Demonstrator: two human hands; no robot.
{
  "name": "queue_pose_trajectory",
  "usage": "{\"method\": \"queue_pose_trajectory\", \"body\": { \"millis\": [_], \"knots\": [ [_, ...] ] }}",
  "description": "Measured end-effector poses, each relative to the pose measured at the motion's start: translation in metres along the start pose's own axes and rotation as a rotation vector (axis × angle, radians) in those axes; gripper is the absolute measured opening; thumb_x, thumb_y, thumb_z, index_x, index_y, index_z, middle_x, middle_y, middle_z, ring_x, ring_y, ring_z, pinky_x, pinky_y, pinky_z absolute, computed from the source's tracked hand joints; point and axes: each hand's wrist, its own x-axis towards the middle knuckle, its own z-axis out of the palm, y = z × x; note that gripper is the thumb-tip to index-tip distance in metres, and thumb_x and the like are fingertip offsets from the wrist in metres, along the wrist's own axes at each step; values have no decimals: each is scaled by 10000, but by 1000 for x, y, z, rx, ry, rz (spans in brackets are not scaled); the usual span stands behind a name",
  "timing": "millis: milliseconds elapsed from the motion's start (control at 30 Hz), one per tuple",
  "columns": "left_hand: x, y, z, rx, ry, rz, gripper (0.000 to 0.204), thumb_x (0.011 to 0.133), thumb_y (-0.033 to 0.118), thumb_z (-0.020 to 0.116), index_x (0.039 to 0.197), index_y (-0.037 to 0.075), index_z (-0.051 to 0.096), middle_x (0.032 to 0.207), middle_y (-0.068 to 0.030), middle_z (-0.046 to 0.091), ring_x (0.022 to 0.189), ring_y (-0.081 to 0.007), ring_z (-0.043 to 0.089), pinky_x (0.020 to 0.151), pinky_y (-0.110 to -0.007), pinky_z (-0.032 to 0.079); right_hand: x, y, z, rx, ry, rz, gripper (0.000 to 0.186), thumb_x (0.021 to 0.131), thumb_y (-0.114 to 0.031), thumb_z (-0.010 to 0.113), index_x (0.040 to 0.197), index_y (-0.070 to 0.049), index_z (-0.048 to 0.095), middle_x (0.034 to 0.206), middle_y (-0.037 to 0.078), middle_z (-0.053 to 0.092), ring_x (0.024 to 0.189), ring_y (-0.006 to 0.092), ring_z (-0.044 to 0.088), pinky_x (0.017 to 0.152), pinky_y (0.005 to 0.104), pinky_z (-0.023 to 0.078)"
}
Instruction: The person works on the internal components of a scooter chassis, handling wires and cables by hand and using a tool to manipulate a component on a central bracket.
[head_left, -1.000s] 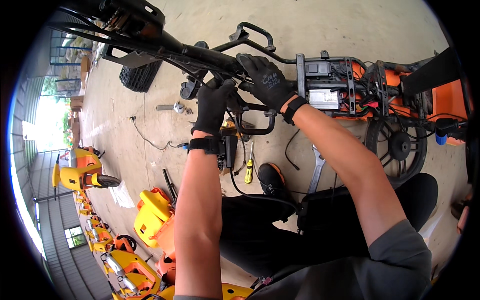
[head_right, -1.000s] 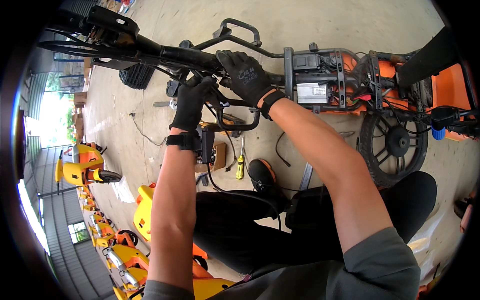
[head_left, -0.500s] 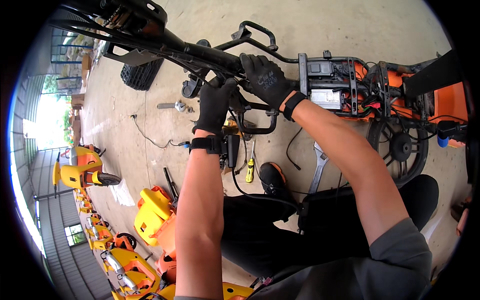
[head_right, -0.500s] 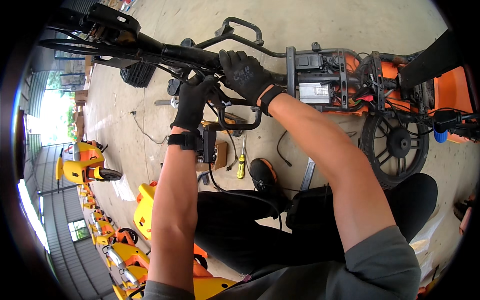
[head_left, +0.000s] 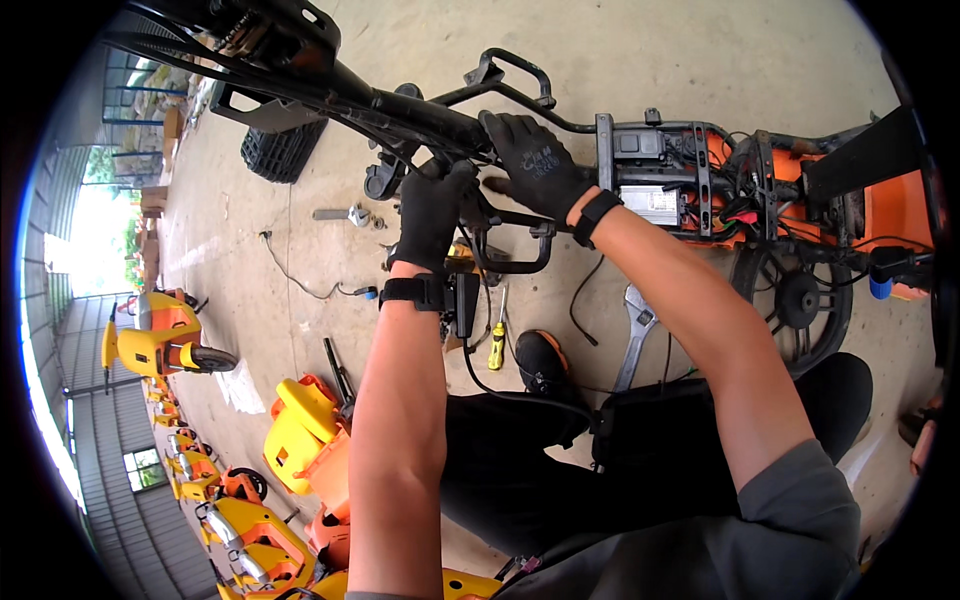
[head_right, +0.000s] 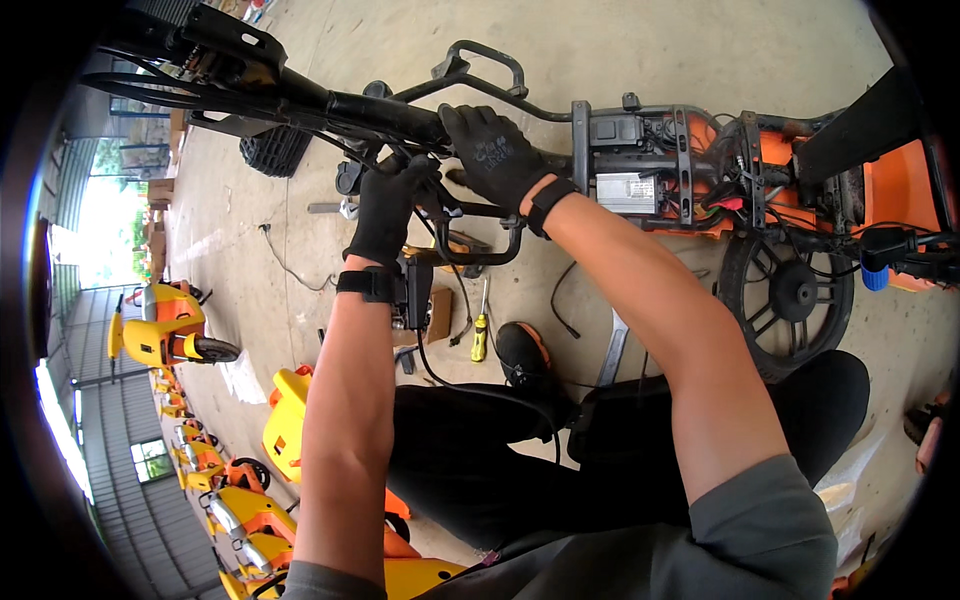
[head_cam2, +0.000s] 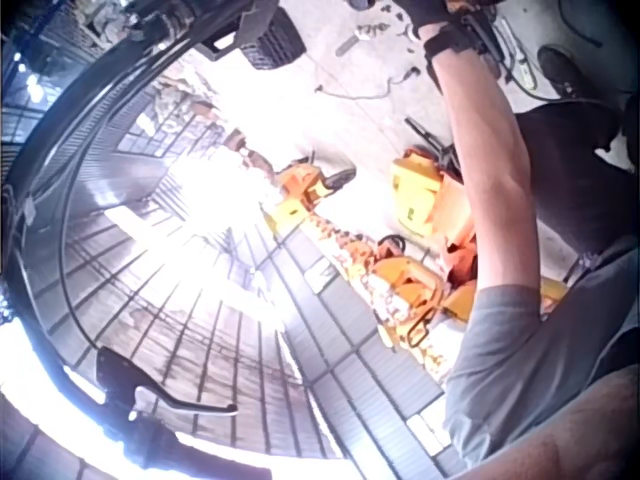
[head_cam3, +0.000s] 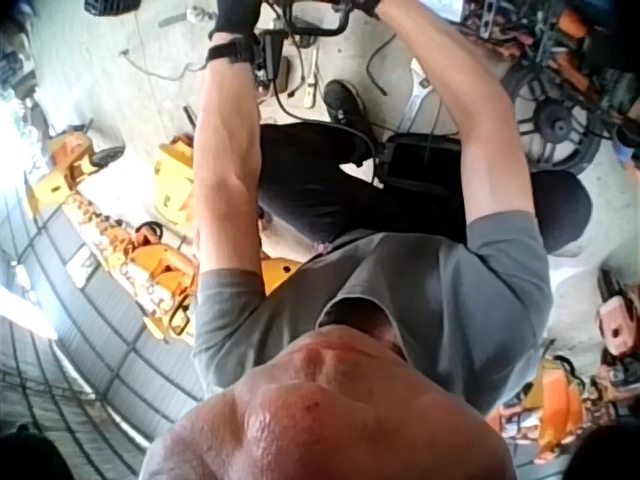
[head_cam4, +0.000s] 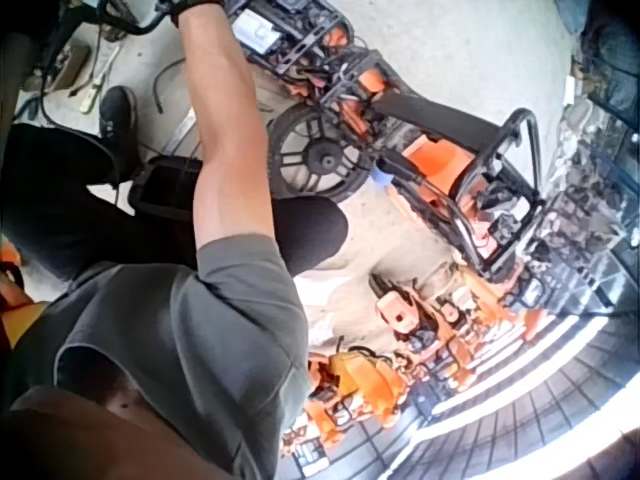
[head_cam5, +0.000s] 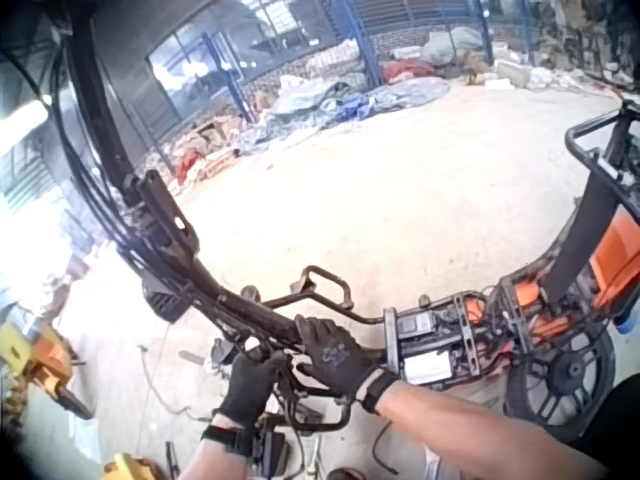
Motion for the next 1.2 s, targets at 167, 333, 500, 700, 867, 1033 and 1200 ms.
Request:
{"method": "queue_pose_trajectory", "body": {
  "millis": [167, 333, 500, 700, 867, 1033, 1200],
  "knots": [
    [1, 2, 2, 100, 45, 8, 167, 948, 124, 658, 999, -27, 708, 790, -24, 682, 650, -88, 597, 592, -252, 462, -1, -6, 1, -6, 64, 27, 780, 803, -322, 789, 1386, 29, 407, 1245, 221, 564, 1169, 360, 561, 956, 453, 496],
    [0, 5, 3, 98, 52, 20, 281, 889, 181, 683, 1031, -57, 733, 767, -72, 715, 670, -115, 627, 623, -293, 480, 4, -5, 6, -50, 62, 90, 761, 827, -324, 761, 1415, 2, 405, 1190, 201, 598, 1108, 358, 595, 923, 457, 499],
    [-2, 4, 0, 106, 59, 3, 281, 891, 180, 682, 1041, -51, 734, 763, -66, 711, 677, -112, 625, 630, -296, 481, 5, -10, 3, -118, 32, 40, 641, 883, -348, 710, 1307, 64, 461, 1089, 225, 643, 1050, 339, 632, 875, 430, 538],
    [-1, 3, 2, 91, 56, 36, 279, 894, 184, 680, 1030, -54, 735, 767, -70, 713, 687, -113, 627, 641, -298, 486, 8, -12, -1, -145, -37, 67, 594, 902, -328, 691, 1275, 82, 477, 1018, 234, 660, 978, 336, 656, 821, 425, 551],
    [2, 4, 3, 108, 54, 28, 287, 899, 192, 682, 1036, -56, 732, 788, -82, 726, 703, -114, 634, 648, -309, 494, 8, -9, 4, -87, 2, 78, 624, 874, -246, 707, 1351, 40, 425, 1040, 230, 645, 982, 381, 635, 813, 476, 524],
    [0, -1, -1, 99, 43, 21, 279, 905, 178, 687, 1039, -64, 722, 796, -89, 727, 692, -129, 656, 625, -298, 500, -3, 7, -13, 142, -7, 49, 719, 870, -326, 743, 1417, -3, 407, 1247, 257, 599, 1164, 412, 581, 978, 479, 479],
    [1, 2, 5, -148, 13, -49, 171, 911, 61, 658, 1030, -57, 692, 843, -108, 731, 721, -168, 700, 630, -287, 541, -79, 53, -21, 168, -9, 446, 439, 915, -292, 680, 1243, -24, 565, 1067, 183, 671, 982, 341, 653, 858, 432, 515]
  ]
}}
